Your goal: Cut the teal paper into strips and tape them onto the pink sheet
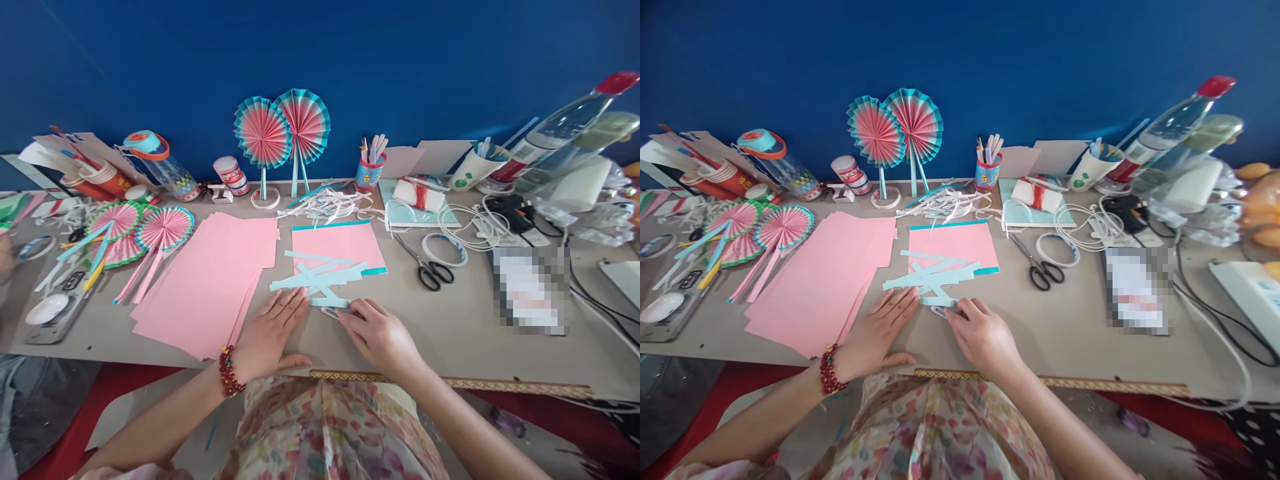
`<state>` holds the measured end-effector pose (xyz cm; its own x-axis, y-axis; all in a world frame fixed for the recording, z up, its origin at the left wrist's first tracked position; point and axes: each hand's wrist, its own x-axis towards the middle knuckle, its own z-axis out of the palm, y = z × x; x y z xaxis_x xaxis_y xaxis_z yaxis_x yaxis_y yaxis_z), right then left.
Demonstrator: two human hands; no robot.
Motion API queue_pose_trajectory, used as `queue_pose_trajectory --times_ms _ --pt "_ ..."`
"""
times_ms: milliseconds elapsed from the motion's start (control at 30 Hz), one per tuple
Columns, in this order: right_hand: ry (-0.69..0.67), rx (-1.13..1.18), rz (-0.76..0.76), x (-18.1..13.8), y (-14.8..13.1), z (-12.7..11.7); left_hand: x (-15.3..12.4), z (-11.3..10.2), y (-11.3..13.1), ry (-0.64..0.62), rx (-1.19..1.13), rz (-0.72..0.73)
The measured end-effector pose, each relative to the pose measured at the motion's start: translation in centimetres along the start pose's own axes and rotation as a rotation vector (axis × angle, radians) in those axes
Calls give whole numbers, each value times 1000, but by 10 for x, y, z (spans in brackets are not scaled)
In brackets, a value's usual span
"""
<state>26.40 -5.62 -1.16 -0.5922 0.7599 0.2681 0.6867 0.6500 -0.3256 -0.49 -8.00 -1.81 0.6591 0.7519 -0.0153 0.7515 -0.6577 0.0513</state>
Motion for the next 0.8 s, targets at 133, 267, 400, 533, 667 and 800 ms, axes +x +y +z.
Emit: queue_pose_trajectory --times_ms 133,267,400,533,667,800 --pt "2 -9 -6 3 -6 3 0 1 -1 -4 11 5" --pt "5 -27 -1 6 -9 2 0 2 0 2 4 2" --pt "-3 -38 3 5 -9 2 -1 -4 -4 10 -55 22" --pt "-13 -11 2 4 -8 2 -6 -12 -12 43 -84 -12" --pt "-5 -3 4 6 -8 2 -7 -7 -17 34 -53 6" --pt "3 -9 -1 7 -8 4 -7 0 -16 6 -34 0"
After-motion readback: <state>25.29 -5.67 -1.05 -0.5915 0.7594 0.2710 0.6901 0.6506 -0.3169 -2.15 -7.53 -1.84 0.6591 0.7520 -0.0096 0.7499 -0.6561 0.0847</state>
